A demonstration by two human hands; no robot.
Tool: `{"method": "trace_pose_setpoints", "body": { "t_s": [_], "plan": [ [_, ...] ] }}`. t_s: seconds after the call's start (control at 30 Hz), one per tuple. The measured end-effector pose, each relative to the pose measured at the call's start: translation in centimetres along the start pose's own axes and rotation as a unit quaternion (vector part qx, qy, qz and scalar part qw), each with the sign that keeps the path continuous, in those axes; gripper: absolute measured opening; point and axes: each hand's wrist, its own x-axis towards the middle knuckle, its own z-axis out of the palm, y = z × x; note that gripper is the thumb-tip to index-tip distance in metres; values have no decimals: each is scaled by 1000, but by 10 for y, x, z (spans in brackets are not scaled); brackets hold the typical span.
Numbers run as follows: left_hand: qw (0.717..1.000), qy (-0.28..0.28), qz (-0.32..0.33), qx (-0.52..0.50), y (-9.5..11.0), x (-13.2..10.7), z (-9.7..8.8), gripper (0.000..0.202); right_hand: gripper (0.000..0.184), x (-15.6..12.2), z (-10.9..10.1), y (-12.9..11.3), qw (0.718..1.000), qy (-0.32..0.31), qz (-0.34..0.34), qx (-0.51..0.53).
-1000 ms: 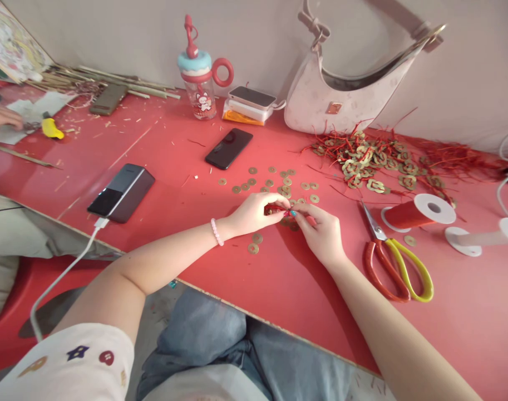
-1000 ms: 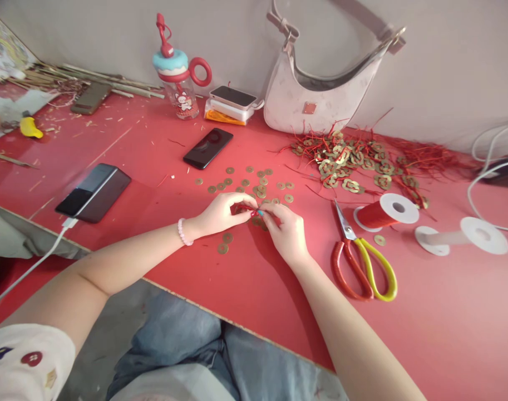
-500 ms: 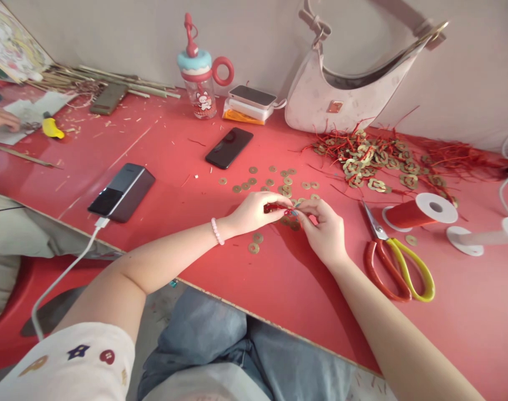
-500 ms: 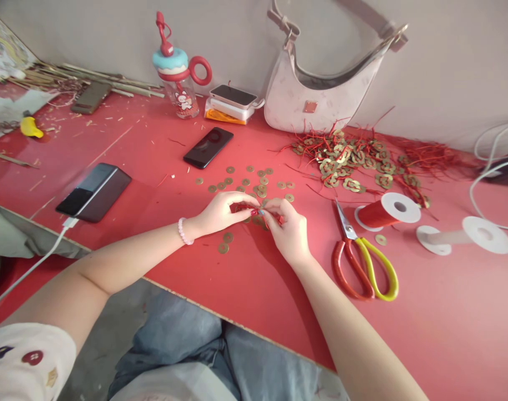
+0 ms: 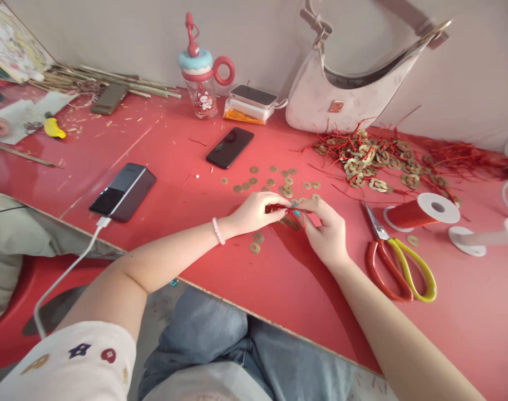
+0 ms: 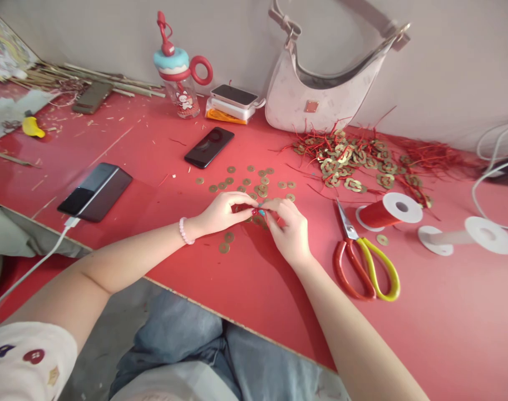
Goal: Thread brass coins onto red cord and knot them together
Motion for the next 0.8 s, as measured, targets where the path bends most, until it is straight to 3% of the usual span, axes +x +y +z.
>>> {"method": "trace_pose_setpoints", "body": {
  "t_s": [0.1,0.3,0.43,0.57,0.7,0.8],
  "plan": [
    [1000,-18,-10,-3,1,-1,0,17,8,0,-1,0,1000,15,-13,14],
    [995,-66,-22,-72,5,-1,-3,16,6,-1,1,1,986,93,104,91],
    [979,-82,-54,-178,5,1,-5,15,6,1,0,2,979,122,145,78],
    [958,-64,-71,-270,5,3,-5,13,3,1,1,3,990,45,126,39],
    [959,-31,-55,-275,6,3,-4,12,8,-1,2,1,997,-75,15,9],
    [971,-3,-67,-229,5,3,-3,14,13,-3,2,-2,992,-103,-64,-30]
  ]
}}
